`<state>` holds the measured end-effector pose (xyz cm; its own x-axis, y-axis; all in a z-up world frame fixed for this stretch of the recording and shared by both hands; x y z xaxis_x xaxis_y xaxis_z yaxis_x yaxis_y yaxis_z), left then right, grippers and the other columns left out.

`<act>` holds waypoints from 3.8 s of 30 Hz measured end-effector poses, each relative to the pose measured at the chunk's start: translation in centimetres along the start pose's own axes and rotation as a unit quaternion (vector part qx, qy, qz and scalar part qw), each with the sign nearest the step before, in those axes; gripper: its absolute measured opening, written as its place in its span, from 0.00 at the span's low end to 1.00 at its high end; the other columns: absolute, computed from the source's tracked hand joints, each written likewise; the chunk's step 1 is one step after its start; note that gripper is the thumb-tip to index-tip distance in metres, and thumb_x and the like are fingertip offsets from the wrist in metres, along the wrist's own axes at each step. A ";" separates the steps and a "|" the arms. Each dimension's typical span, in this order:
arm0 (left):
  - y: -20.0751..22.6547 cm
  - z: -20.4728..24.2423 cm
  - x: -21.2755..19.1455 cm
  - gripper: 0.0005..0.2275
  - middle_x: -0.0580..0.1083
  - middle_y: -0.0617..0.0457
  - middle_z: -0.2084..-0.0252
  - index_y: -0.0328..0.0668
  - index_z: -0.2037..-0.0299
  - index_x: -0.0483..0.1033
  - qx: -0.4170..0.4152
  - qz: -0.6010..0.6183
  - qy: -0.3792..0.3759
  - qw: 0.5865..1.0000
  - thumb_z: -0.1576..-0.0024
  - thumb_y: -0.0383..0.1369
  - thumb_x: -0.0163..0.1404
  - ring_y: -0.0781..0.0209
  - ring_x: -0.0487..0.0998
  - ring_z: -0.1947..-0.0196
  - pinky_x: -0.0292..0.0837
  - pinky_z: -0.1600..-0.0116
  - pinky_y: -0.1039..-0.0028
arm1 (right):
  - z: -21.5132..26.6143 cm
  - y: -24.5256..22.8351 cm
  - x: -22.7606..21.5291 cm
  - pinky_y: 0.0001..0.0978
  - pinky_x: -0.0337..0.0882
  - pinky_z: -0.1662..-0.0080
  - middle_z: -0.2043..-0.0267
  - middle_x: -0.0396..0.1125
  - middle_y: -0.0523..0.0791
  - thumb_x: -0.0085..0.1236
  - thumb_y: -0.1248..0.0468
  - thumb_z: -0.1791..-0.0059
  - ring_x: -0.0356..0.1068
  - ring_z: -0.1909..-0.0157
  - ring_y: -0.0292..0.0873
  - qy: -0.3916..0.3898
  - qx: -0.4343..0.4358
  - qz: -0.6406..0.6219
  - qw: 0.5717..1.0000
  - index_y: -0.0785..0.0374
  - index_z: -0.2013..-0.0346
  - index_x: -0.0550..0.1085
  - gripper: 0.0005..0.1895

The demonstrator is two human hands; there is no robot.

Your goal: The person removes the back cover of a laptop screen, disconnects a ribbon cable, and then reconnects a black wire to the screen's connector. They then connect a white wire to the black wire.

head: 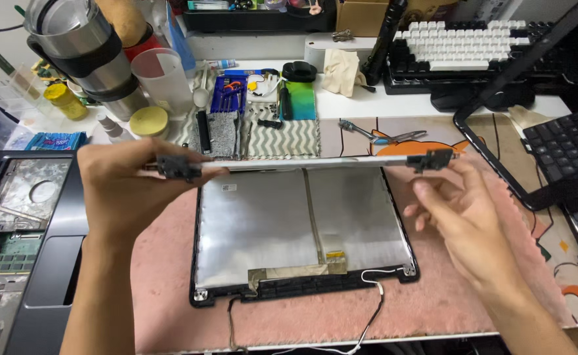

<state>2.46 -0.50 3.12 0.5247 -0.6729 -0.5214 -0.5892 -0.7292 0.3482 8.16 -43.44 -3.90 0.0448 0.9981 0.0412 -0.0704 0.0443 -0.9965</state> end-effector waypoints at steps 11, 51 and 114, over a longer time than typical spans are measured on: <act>-5.3 -1.4 3.1 0.17 0.84 0.49 0.62 0.33 0.54 0.84 -0.167 0.119 0.092 0.975 0.45 0.28 0.81 0.68 0.84 0.61 0.83 0.54 0.80 | -8.8 0.1 0.7 0.28 0.71 0.61 0.67 0.72 0.46 0.63 0.66 0.34 0.69 0.68 0.38 -0.028 -0.132 0.175 0.975 0.64 0.51 0.78 0.04; -11.3 4.7 10.3 0.15 0.86 0.48 0.42 0.32 0.38 0.79 -0.441 0.242 -0.012 0.864 0.31 0.32 0.56 0.62 0.85 0.43 0.83 0.38 0.72 | -12.5 6.9 0.6 0.29 0.75 0.48 0.59 0.72 0.48 0.54 0.70 0.35 0.72 0.62 0.40 -0.026 -0.148 0.199 0.968 0.73 0.32 0.73 0.17; -7.6 0.6 8.4 0.26 0.78 0.49 0.74 0.40 0.63 0.81 -0.462 0.423 0.314 0.713 0.27 0.55 0.46 0.62 0.85 0.77 0.87 0.72 0.68 | -8.4 3.5 6.3 0.28 0.51 0.69 0.85 0.62 0.43 0.36 0.36 0.27 0.51 0.77 0.33 0.002 -0.139 0.215 0.967 0.61 0.79 0.79 0.47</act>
<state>10.98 -0.54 -4.41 0.5644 -0.6319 0.5312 -0.3547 0.3954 0.8473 16.60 -37.32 -7.75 0.0743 0.9219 -0.3803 0.1865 -0.3874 -0.9028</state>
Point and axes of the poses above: each hand's wrist, its own z-axis away from the middle knuckle, its own x-axis out of the palm, y = z × x, the point moved 4 cm from there along -z, towards the middle knuckle
